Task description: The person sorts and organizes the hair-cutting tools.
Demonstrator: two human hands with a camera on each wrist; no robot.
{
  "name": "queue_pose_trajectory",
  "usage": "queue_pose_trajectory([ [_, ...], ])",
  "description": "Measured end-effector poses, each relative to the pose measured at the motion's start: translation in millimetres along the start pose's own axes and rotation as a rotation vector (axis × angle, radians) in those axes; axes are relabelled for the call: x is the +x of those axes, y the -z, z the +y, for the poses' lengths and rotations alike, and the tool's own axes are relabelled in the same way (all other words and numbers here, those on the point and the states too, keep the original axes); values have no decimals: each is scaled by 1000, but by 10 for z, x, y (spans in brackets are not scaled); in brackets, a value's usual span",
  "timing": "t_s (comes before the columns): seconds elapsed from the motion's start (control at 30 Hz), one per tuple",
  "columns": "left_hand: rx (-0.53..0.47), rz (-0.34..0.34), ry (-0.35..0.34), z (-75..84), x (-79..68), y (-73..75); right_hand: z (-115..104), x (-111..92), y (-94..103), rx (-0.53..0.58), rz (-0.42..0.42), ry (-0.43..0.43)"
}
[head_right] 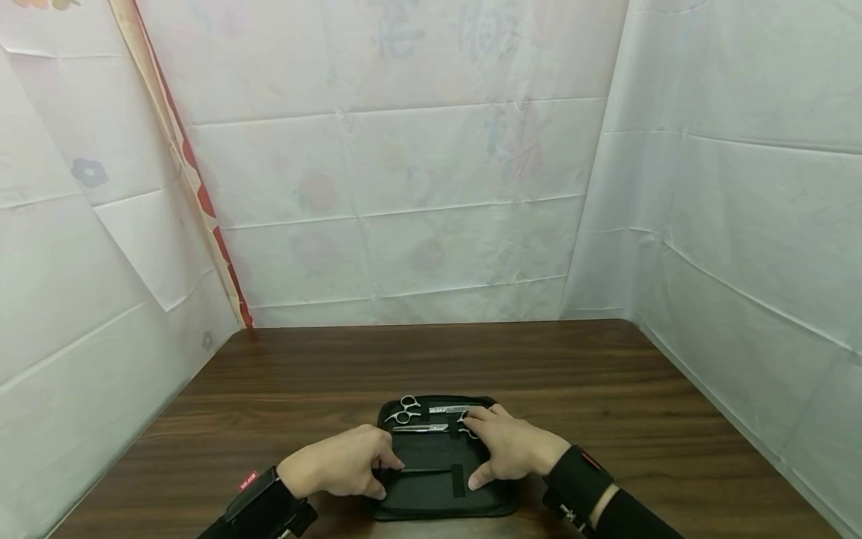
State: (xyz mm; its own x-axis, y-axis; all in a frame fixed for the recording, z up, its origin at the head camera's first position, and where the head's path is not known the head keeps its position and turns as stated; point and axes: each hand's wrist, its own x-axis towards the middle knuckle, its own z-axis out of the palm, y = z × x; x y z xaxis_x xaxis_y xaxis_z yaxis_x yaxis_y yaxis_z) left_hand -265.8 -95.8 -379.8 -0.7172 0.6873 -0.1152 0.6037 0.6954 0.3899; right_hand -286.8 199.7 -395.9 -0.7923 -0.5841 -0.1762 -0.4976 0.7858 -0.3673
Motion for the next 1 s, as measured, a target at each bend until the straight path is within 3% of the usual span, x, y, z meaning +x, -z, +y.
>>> queue_pose_trajectory([
  [0.37,-10,-26,2,-4,0,3,1,-3,-10,-3,7,5],
  [0.57,-62,-58,25,6,-4,1,11,-1,-15,-2,8,13],
  [1.0,-41,-28,8,1,17,-18,16,-6,-22,-1,10,9],
])
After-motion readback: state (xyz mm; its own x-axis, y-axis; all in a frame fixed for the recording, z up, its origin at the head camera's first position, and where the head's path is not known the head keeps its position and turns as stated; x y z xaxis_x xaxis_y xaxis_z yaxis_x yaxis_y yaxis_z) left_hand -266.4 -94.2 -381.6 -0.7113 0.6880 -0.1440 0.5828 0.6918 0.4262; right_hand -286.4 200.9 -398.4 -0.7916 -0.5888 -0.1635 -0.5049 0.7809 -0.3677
